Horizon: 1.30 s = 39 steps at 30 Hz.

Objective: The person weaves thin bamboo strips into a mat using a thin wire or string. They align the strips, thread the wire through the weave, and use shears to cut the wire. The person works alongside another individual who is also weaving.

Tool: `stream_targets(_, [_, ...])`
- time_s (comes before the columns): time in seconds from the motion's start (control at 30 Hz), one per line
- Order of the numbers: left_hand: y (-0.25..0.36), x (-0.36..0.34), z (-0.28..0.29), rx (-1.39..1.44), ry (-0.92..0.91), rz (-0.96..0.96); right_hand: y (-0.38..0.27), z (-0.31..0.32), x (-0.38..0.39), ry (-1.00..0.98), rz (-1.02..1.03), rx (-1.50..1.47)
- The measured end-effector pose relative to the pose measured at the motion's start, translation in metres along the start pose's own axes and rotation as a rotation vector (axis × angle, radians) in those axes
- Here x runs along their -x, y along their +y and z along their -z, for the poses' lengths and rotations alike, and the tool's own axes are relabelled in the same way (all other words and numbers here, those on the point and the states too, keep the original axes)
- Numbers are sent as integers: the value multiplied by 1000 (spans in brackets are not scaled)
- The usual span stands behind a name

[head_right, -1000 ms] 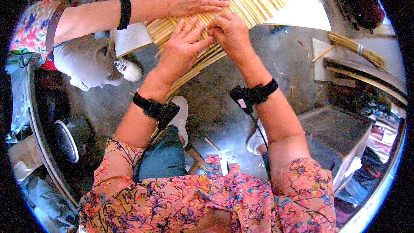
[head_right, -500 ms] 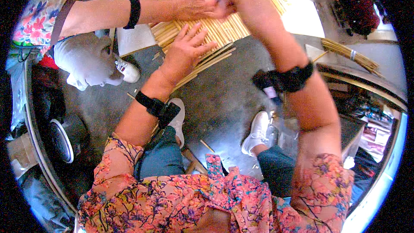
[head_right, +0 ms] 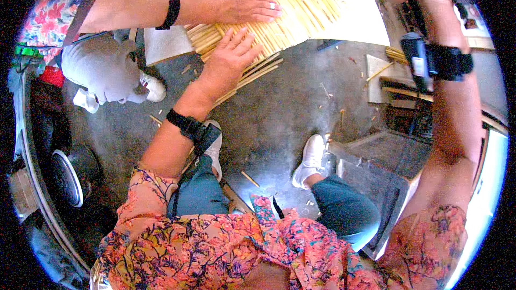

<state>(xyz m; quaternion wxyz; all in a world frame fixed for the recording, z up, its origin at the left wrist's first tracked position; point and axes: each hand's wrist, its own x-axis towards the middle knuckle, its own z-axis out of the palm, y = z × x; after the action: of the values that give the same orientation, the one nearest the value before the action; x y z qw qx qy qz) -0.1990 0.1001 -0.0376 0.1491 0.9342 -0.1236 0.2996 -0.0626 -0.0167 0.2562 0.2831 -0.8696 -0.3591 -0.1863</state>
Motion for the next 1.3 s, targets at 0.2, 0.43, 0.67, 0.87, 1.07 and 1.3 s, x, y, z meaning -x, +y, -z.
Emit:
stream_targets(0.2, [-3, 35, 17, 7, -24, 85, 90, -101, 29, -925, -168, -729])
stream_targets(0.43, [14, 28, 21, -129, -22, 68, 58, -146, 85, -909, 173, -90])
stream_targets(0.67, [21, 25, 10, -77, 0, 137, 70, -162, 94, -717, 584, 34])
stream_targets(0.87, [21, 24, 10, -135, 59, 102, 53, -161, 93, -737, 589, 157])
stream_targets(1.07, [22, 20, 5, -156, 76, 89, 58, -167, 89, -806, 634, 243])
stream_targets(1.3, [24, 20, 5, -144, 60, 114, 61, -176, 92, -769, 668, 293])
